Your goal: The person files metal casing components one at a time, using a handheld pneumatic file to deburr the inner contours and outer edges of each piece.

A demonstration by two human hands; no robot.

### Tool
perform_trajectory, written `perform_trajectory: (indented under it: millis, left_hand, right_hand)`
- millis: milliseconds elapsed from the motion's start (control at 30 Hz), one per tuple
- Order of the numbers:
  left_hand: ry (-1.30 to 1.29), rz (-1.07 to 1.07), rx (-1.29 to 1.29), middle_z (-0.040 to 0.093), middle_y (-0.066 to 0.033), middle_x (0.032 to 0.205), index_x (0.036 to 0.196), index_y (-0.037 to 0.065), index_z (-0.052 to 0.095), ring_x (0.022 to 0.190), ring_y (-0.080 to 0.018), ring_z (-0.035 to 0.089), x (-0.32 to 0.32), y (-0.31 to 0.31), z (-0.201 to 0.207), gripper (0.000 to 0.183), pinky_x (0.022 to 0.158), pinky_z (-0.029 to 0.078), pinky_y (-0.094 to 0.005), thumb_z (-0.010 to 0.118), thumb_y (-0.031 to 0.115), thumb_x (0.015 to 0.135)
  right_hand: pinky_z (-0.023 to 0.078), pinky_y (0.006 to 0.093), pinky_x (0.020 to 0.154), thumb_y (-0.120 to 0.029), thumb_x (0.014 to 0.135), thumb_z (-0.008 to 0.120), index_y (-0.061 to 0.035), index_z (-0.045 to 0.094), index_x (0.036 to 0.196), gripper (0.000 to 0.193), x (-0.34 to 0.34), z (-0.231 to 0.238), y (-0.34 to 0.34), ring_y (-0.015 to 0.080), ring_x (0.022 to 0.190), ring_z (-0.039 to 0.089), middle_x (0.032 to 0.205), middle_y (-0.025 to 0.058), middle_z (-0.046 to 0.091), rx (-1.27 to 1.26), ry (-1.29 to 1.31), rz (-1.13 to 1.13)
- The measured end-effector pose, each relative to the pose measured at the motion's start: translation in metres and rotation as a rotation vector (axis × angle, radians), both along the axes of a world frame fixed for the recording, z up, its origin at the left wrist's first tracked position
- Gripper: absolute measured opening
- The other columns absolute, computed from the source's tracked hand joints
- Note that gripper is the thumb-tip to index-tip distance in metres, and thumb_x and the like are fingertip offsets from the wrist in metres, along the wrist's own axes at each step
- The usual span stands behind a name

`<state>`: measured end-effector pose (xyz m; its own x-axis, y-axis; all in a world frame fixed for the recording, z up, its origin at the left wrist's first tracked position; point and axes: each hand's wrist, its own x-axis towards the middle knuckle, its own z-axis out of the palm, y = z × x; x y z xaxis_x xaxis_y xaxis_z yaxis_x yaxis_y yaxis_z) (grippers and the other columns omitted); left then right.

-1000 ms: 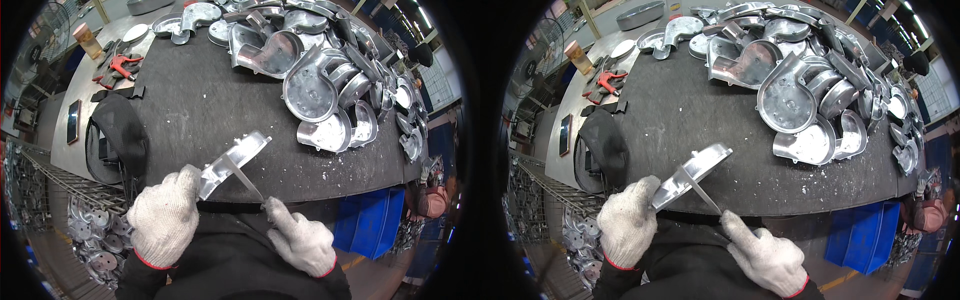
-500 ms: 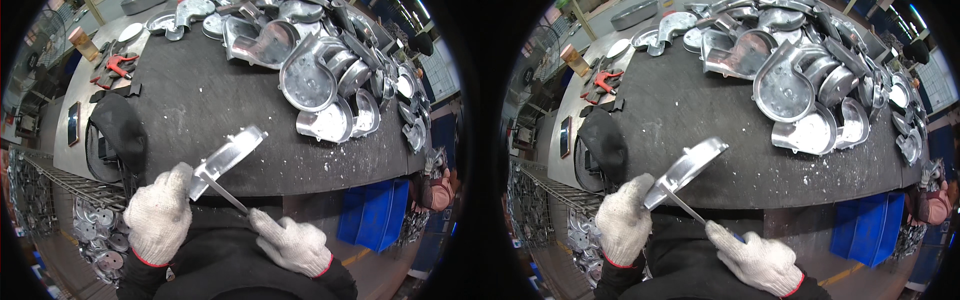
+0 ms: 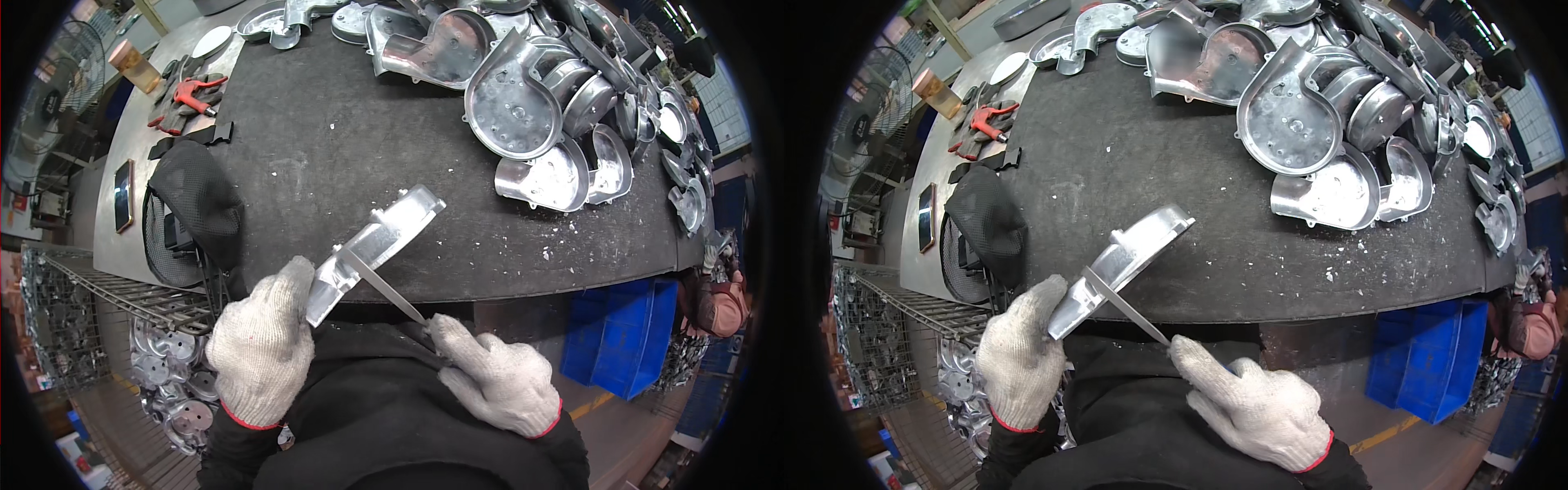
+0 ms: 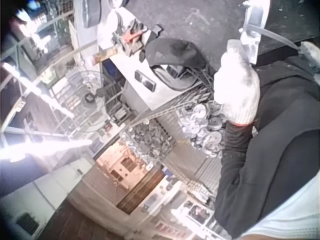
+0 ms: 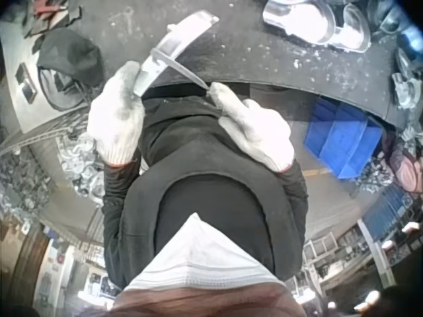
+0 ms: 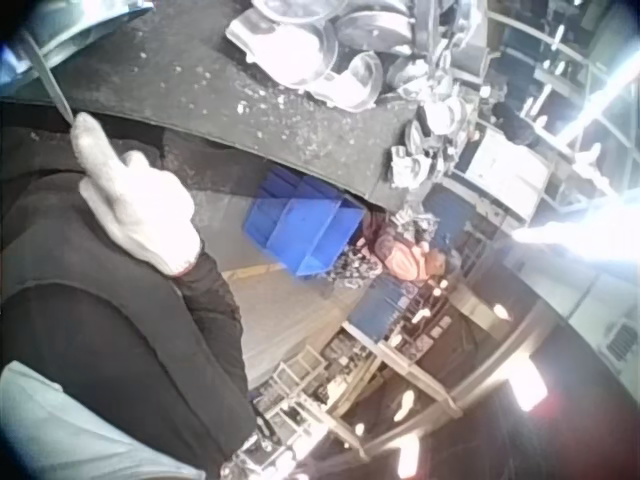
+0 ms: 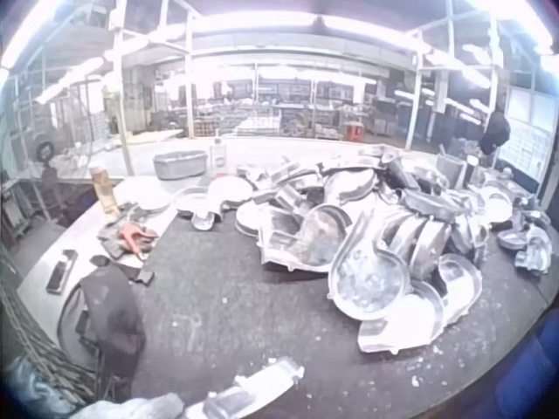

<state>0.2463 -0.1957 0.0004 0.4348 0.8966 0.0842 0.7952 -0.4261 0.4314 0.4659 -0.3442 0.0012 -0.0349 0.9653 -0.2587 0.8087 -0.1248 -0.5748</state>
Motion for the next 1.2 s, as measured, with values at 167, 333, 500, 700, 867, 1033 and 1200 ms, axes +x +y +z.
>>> perform_trajectory:
  millis: [167, 333, 500, 700, 867, 1033, 1200]
  left_hand:
    - [0.076, -0.053, 0.099, 0.076, -0.0147, 0.113, 0.117, 0.004, 0.073, 0.099, -0.0323, 0.076, -0.013, -0.007, -0.011, 0.048, 0.085, 0.061, -0.0378, 0.070, -0.013, 0.072]
    - [-0.154, -0.014, 0.048, 0.076, -0.0178, 0.111, 0.116, -0.001, 0.072, 0.102, -0.0313, 0.076, -0.024, -0.010, -0.032, 0.045, 0.089, 0.060, -0.0371, 0.068, -0.015, 0.074]
    - [-0.124, -0.025, 0.051, 0.076, -0.0178, 0.112, 0.117, 0.000, 0.072, 0.103, -0.0302, 0.076, -0.025, -0.015, -0.032, 0.046, 0.091, 0.059, -0.0366, 0.066, -0.017, 0.075]
    - [-0.167, -0.062, 0.154, 0.075, -0.0176, 0.110, 0.122, 0.001, 0.070, 0.097, -0.0343, 0.075, -0.030, -0.017, -0.044, 0.055, 0.084, 0.060, -0.0388, 0.069, -0.013, 0.068]
    - [-0.125, 0.000, 0.078, 0.076, -0.0176, 0.113, 0.117, 0.000, 0.072, 0.104, -0.0312, 0.076, -0.030, -0.016, -0.042, 0.047, 0.091, 0.060, -0.0364, 0.077, -0.012, 0.072]
    - [-0.143, -0.061, 0.190, 0.075, -0.0171, 0.107, 0.123, 0.003, 0.068, 0.092, -0.0356, 0.075, -0.029, -0.017, -0.052, 0.055, 0.078, 0.060, -0.0399, 0.080, -0.003, 0.070]
    - [-0.187, -0.012, 0.161, 0.076, -0.0173, 0.108, 0.119, 0.001, 0.070, 0.098, -0.0313, 0.076, -0.028, -0.019, -0.053, 0.043, 0.084, 0.060, -0.0374, 0.081, 0.000, 0.077]
  right_hand:
    - [0.060, 0.0343, 0.085, -0.024, 0.099, 0.062, -0.0172, 0.029, 0.164, 0.074, 0.012, -0.025, -0.005, 0.0221, 0.081, 0.072, 0.138, 0.0124, 0.066, -0.088, 0.589, 0.085]
    - [0.054, 0.0251, 0.075, -0.016, 0.096, 0.059, -0.0097, 0.030, 0.164, 0.075, 0.007, -0.024, 0.021, 0.0098, 0.082, 0.062, 0.141, 0.0061, 0.062, -0.957, 0.928, -0.171]
    - [0.054, 0.0243, 0.085, -0.011, 0.098, 0.057, -0.0091, 0.029, 0.164, 0.072, -0.004, -0.045, -0.001, 0.0119, 0.100, 0.066, 0.152, 0.0056, 0.054, -0.593, 0.940, -0.035]
    - [0.026, 0.0325, 0.125, -0.012, 0.099, 0.058, -0.0032, 0.030, 0.162, 0.070, -0.005, -0.050, -0.001, 0.0185, 0.152, 0.035, 0.160, 0.0093, 0.045, -0.767, 1.136, -0.179]
    - [0.030, 0.0316, 0.124, -0.006, 0.101, 0.058, -0.0021, 0.030, 0.162, 0.067, -0.012, -0.053, -0.003, 0.0199, 0.151, 0.037, 0.162, 0.0109, 0.043, -0.599, 1.031, -0.016]
    - [0.030, 0.0335, 0.124, 0.002, 0.102, 0.055, -0.0012, 0.031, 0.161, 0.063, -0.015, -0.049, -0.002, 0.0219, 0.151, 0.037, 0.163, 0.0134, 0.041, -0.531, 1.039, 0.037]
    - [0.031, 0.0328, 0.124, -0.007, 0.101, 0.059, -0.0063, 0.033, 0.161, 0.066, -0.014, -0.041, 0.002, 0.0245, 0.151, 0.039, 0.164, 0.0128, 0.041, -0.510, 0.994, 0.064]
